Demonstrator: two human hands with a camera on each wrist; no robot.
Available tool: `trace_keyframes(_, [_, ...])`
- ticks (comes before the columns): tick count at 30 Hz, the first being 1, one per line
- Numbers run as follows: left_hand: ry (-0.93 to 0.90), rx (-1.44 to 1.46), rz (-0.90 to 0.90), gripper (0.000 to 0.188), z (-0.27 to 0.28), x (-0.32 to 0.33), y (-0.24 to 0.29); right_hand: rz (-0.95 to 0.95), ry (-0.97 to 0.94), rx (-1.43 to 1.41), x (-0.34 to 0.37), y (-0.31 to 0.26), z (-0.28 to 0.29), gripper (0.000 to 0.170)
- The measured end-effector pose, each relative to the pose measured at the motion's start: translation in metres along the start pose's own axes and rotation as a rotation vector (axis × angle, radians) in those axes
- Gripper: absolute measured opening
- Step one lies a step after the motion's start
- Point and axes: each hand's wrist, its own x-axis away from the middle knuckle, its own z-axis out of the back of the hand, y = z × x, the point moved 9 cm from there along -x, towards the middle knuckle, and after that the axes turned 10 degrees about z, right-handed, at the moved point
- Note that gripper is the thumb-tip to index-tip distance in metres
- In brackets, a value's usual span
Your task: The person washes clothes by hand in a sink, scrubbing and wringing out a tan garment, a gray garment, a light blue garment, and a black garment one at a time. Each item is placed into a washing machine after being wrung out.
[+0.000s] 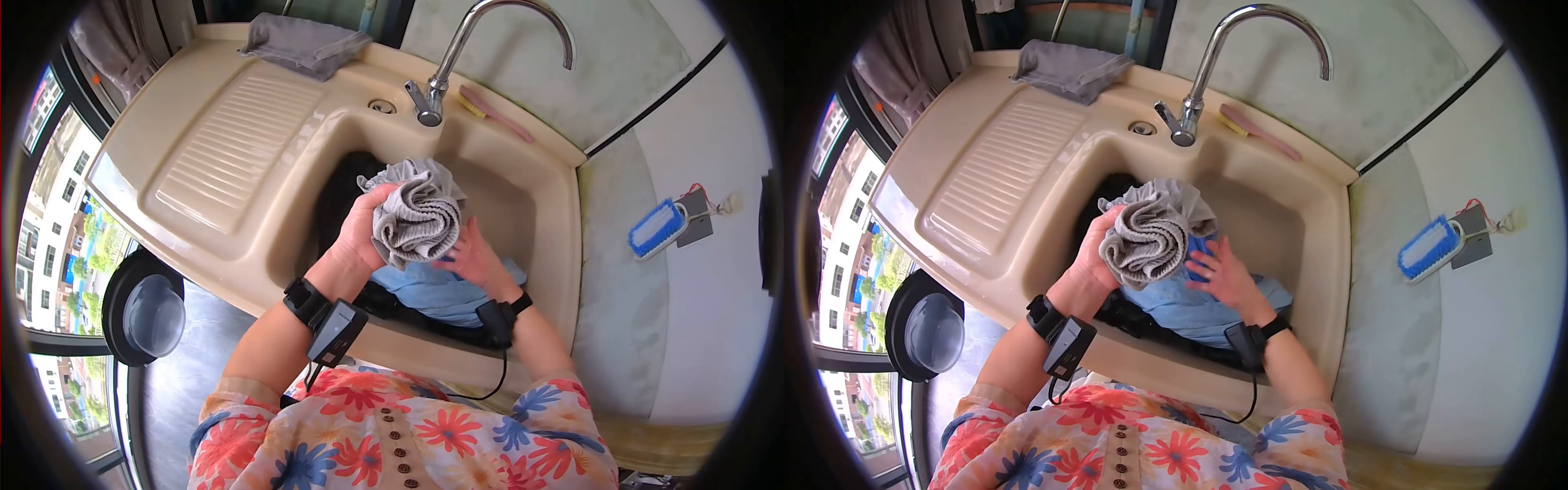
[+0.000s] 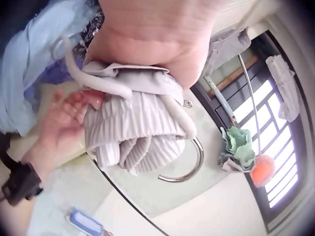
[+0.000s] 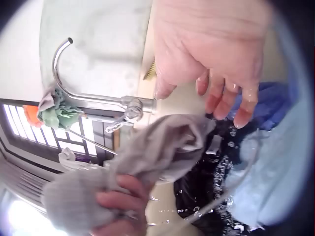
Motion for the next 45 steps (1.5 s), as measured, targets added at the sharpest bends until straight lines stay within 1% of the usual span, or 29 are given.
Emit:
trace_keyframes(1, [-0.125, 0.047, -0.008, 0.032, -0.014, 0.000, -0.001, 0.000, -0.002, 0.006, -0.001, 0.000, -0.012, 0.073])
trace_keyframes(3, [-0.192, 0.032, -0.005, 0.034, -0.024, 0.001, -0.010, 0.126, -0.277, -0.115, 0.002, -0.015, -0.062, 0.076])
trace_keyframes(5, [-0.044, 0.045, 0.049, 0.035, -0.016, 0.002, -0.029, 0.218, -0.279, -0.065, -0.008, -0.038, -0.068, 0.072])
trace_keyframes(6, [-0.040, 0.131, 0.107, 0.034, -0.016, 0.003, -0.042, 0.225, -0.243, -0.233, -0.016, -0.050, -0.064, 0.067])
trace_keyframes(7, [0.084, 0.090, 0.138, 0.032, -0.002, 0.004, -0.051, 0.228, -0.204, -0.401, -0.020, -0.061, -0.067, 0.062])
trace_keyframes(8, [0.010, 0.045, 0.161, 0.031, -0.008, 0.007, -0.057, 0.325, -0.266, -0.341, -0.014, -0.081, -0.075, 0.054])
trace_keyframes(9, [-0.063, 0.001, 0.181, 0.031, -0.014, 0.010, -0.060, 0.322, -0.266, -0.341, -0.013, -0.093, -0.077, 0.054])
trace_keyframes(11, [-0.072, 0.003, 0.264, 0.031, -0.020, 0.015, -0.060, 0.573, -0.278, 0.157, -0.009, -0.129, -0.076, 0.056])
trace_keyframes(12, [0.038, -0.173, 0.289, 0.031, -0.018, 0.017, -0.057, 0.550, -0.289, -0.004, -0.014, -0.136, -0.078, 0.048])
trace_keyframes(13, [0.148, -0.348, 0.313, 0.032, -0.012, 0.018, -0.053, 0.549, -0.288, -0.006, -0.010, -0.143, -0.089, 0.048])
trace_keyframes(15, [0.108, -0.691, 0.301, 0.035, -0.014, 0.010, -0.041, 0.505, -0.072, 0.379, -0.009, -0.149, -0.095, 0.039])
trace_keyframes(16, [0.140, -0.913, 0.261, 0.039, -0.012, 0.007, -0.036, 0.519, -0.058, 0.430, -0.015, -0.145, -0.100, 0.031])
trace_keyframes(17, [0.172, -1.136, 0.218, 0.042, -0.010, 0.005, -0.031, 0.518, -0.059, 0.428, -0.022, -0.138, -0.100, 0.031])
trace_keyframes(18, [0.175, -1.136, 0.219, 0.042, 0.000, 0.001, -0.029, 0.504, -0.096, 0.589, -0.030, -0.127, -0.102, 0.031])
trace_keyframes(19, [0.315, -1.619, 0.265, 0.044, 0.019, -0.002, -0.023, 0.489, -0.133, 0.749, -0.033, -0.117, -0.109, 0.031])
trace_keyframes(20, [0.460, -2.105, 0.306, 0.047, 0.035, -0.004, -0.014, 0.500, -0.077, 0.805, -0.034, -0.109, -0.110, 0.031])
trace_keyframes(21, [0.458, -2.108, 0.310, 0.047, 0.031, -0.005, -0.014, 0.501, -0.075, 0.801, -0.042, -0.099, -0.104, 0.031])
trace_keyframes(23, [0.622, -2.424, 0.577, 0.051, 0.039, 0.000, -0.010, 0.507, 0.023, 1.070, -0.061, -0.081, -0.081, 0.036])
trace_keyframes(25, [0.573, -2.532, 0.563, 0.043, 0.045, -0.001, -0.009, 0.499, 0.076, 1.123, -0.058, -0.080, -0.078, 0.041])
trace_keyframes(28, [0.647, -2.817, 0.268, 0.040, 0.035, -0.003, 0.012, 0.492, 0.003, 1.091, -0.052, -0.083, -0.084, 0.041])
trace_keyframes(30, [0.765, -2.780, 0.063, 0.046, 0.020, -0.002, 0.039, 0.322, -0.061, 0.673, -0.033, -0.084, -0.096, 0.043])
trace_keyframes(33, [0.887, -2.616, -0.117, 0.050, -0.003, 0.003, 0.078, 0.426, -0.036, 0.555, -0.019, -0.101, -0.101, 0.044])
trace_keyframes(35, [0.958, -2.586, -0.160, 0.055, -0.006, 0.005, 0.090, 0.473, -0.068, 0.546, -0.013, -0.106, -0.110, 0.045])
trace_keyframes(37, [1.025, -2.334, -0.334, 0.055, -0.013, 0.015, 0.110, 0.509, -0.041, 0.462, -0.008, -0.109, -0.114, 0.046])
trace_keyframes(38, [1.049, -2.235, -0.357, 0.056, -0.010, 0.017, 0.115, 0.512, -0.034, 0.458, -0.007, -0.106, -0.117, 0.046])
trace_keyframes(39, [1.041, -2.239, -0.348, 0.056, -0.009, 0.016, 0.118, 0.496, -0.034, 0.388, -0.007, -0.101, -0.118, 0.047])
trace_keyframes(41, [0.958, -1.950, -0.274, 0.059, 0.003, 0.015, 0.124, 0.480, -0.028, 0.317, -0.003, -0.091, -0.122, 0.048])
trace_keyframes(43, [0.983, -1.929, -0.340, 0.055, -0.006, 0.018, 0.121, 0.383, -0.016, 0.174, -0.001, -0.075, -0.125, 0.051])
trace_keyframes(45, [0.955, -2.125, -0.638, 0.052, -0.040, 0.025, 0.111, 0.351, -0.017, 0.187, -0.004, -0.065, -0.120, 0.053])
